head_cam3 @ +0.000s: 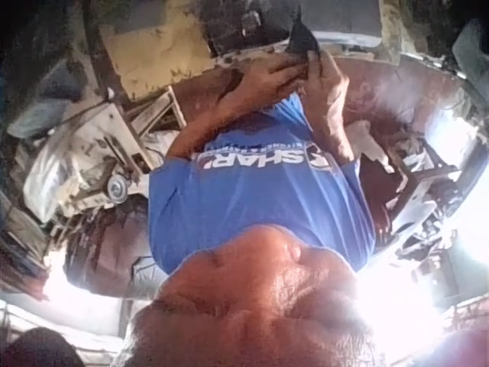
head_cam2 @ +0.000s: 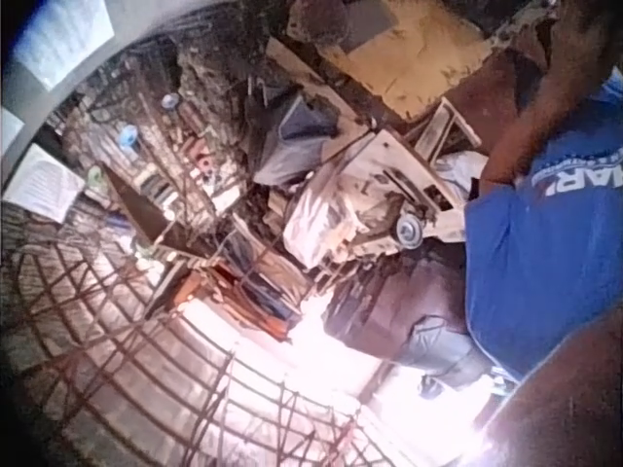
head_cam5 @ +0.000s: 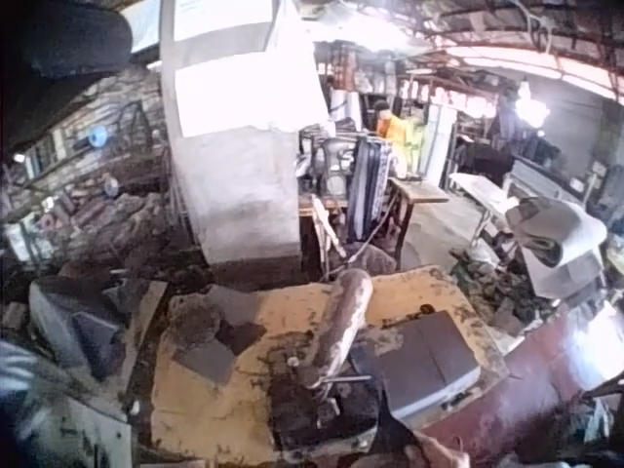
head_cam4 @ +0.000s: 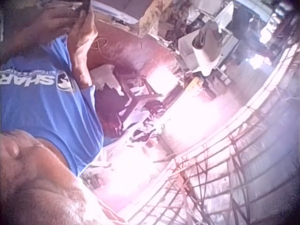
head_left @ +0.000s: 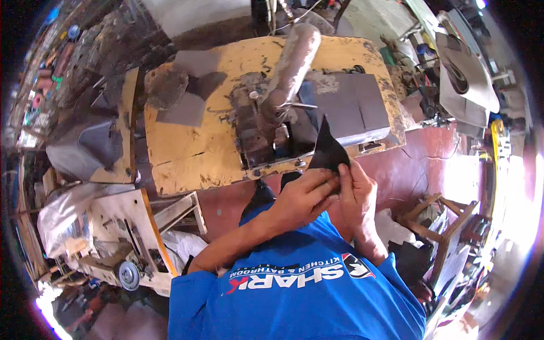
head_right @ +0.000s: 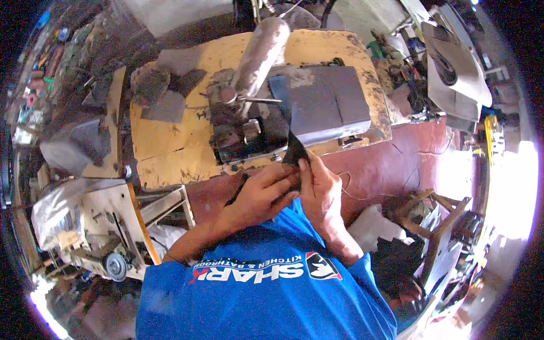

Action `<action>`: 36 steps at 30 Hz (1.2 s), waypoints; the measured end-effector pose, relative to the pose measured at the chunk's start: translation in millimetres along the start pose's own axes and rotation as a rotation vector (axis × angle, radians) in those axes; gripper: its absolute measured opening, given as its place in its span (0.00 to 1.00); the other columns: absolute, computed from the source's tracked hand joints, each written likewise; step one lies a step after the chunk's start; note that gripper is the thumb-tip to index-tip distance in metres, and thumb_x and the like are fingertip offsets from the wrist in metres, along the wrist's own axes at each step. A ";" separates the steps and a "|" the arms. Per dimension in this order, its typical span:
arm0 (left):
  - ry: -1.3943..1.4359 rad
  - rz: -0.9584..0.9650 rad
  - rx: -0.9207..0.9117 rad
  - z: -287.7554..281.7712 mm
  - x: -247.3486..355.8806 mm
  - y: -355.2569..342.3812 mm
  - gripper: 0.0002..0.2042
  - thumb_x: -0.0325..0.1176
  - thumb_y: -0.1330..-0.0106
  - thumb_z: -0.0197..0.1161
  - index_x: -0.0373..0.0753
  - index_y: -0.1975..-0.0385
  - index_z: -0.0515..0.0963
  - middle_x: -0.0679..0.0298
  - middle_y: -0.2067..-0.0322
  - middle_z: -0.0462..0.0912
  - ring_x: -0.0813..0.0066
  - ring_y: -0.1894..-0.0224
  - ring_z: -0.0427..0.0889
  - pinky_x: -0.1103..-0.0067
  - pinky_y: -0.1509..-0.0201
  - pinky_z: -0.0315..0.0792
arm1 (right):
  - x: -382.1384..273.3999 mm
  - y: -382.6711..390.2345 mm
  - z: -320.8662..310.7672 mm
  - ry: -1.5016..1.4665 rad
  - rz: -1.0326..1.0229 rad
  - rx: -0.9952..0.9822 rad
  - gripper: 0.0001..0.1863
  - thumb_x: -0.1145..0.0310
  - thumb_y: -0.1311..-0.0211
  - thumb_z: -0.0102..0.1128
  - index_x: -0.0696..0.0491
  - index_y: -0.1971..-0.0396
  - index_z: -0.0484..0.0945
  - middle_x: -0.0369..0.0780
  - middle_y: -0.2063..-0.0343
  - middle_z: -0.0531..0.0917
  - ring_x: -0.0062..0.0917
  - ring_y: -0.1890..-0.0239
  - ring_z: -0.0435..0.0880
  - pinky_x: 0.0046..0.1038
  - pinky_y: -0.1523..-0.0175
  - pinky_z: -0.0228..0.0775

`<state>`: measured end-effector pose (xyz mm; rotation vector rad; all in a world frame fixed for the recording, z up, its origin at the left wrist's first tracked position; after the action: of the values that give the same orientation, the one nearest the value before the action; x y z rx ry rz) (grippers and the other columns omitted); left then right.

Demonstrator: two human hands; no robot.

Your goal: The person is thinning a piece of black leather using a skiving machine.

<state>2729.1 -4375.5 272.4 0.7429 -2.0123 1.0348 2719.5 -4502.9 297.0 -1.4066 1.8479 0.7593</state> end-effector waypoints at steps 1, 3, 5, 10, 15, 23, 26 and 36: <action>-0.059 0.093 0.069 -18.3 15.7 -1.2 0.18 0.28 0.42 0.67 0.33 0.51 0.78 0.51 0.53 0.79 0.52 0.52 0.80 0.66 0.48 0.75 | -9.0 1.3 -2.3 0.025 -0.066 0.001 0.13 0.75 0.33 0.55 0.57 0.50 0.78 0.49 0.69 0.86 0.36 0.67 0.88 0.31 0.62 0.77; -0.267 0.147 0.190 -51.9 35.4 8.3 0.19 0.30 0.43 0.68 0.36 0.50 0.78 0.54 0.49 0.78 0.55 0.46 0.77 0.64 0.42 0.70 | -30.0 3.1 -0.6 0.005 -0.219 -0.081 0.13 0.77 0.35 0.57 0.57 0.51 0.79 0.49 0.68 0.85 0.37 0.66 0.88 0.32 0.62 0.78; -0.371 0.100 0.293 -75.2 39.5 12.5 0.20 0.30 0.43 0.68 0.36 0.49 0.77 0.53 0.48 0.78 0.55 0.46 0.77 0.63 0.41 0.69 | -48.5 9.9 8.3 -0.020 -0.397 -0.283 0.15 0.79 0.40 0.61 0.56 0.52 0.80 0.48 0.65 0.85 0.38 0.63 0.88 0.32 0.60 0.78; -0.390 0.017 0.243 -95.1 6.3 32.6 0.16 0.30 0.40 0.66 0.37 0.52 0.77 0.59 0.59 0.81 0.58 0.55 0.79 0.61 0.45 0.70 | -55.6 11.9 42.1 -0.110 -0.427 -0.416 0.12 0.75 0.39 0.63 0.57 0.55 0.80 0.48 0.70 0.84 0.40 0.67 0.87 0.33 0.62 0.77; -0.591 -0.178 0.110 -70.8 -81.6 47.5 0.09 0.32 0.36 0.63 0.40 0.58 0.77 0.62 0.71 0.76 0.62 0.67 0.79 0.68 0.69 0.75 | 68.4 -7.3 140.8 -0.099 0.076 -0.359 0.08 0.70 0.37 0.62 0.57 0.61 0.81 0.48 0.75 0.83 0.36 0.73 0.84 0.33 0.64 0.76; -0.681 -0.107 0.073 -63.8 -130.0 43.0 0.08 0.32 0.38 0.64 0.42 0.61 0.77 0.63 0.73 0.75 0.62 0.70 0.79 0.68 0.71 0.75 | -3.8 -73.5 47.7 0.065 -0.608 0.546 0.14 0.65 0.33 0.60 0.56 0.52 0.78 0.44 0.66 0.84 0.35 0.69 0.82 0.32 0.61 0.76; -0.639 -0.112 0.116 -64.8 -133.1 41.7 0.08 0.32 0.39 0.66 0.44 0.61 0.77 0.62 0.73 0.77 0.60 0.71 0.80 0.67 0.71 0.75 | -24.4 -115.7 33.9 -0.133 -0.390 0.228 0.15 0.63 0.29 0.54 0.57 0.53 0.79 0.44 0.66 0.83 0.32 0.66 0.82 0.32 0.57 0.75; -0.616 -0.154 0.208 -75.2 -138.9 35.4 0.06 0.31 0.39 0.67 0.42 0.65 0.79 0.62 0.72 0.78 0.60 0.71 0.81 0.70 0.70 0.76 | -154.4 -84.7 15.7 0.523 -1.143 0.354 0.10 0.66 0.48 0.70 0.52 0.67 0.82 0.38 0.71 0.79 0.33 0.65 0.77 0.33 0.58 0.69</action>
<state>2806.0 -4272.2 174.2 1.4450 -2.3168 1.0137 2832.1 -4423.3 407.7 -2.1370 1.0609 -0.5153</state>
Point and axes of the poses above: each hand's wrist, its own y-axis away from the middle knuckle, its own z-axis out of the palm, x = y × z, the point moved 8 cm from there along -y, towards the middle knuckle
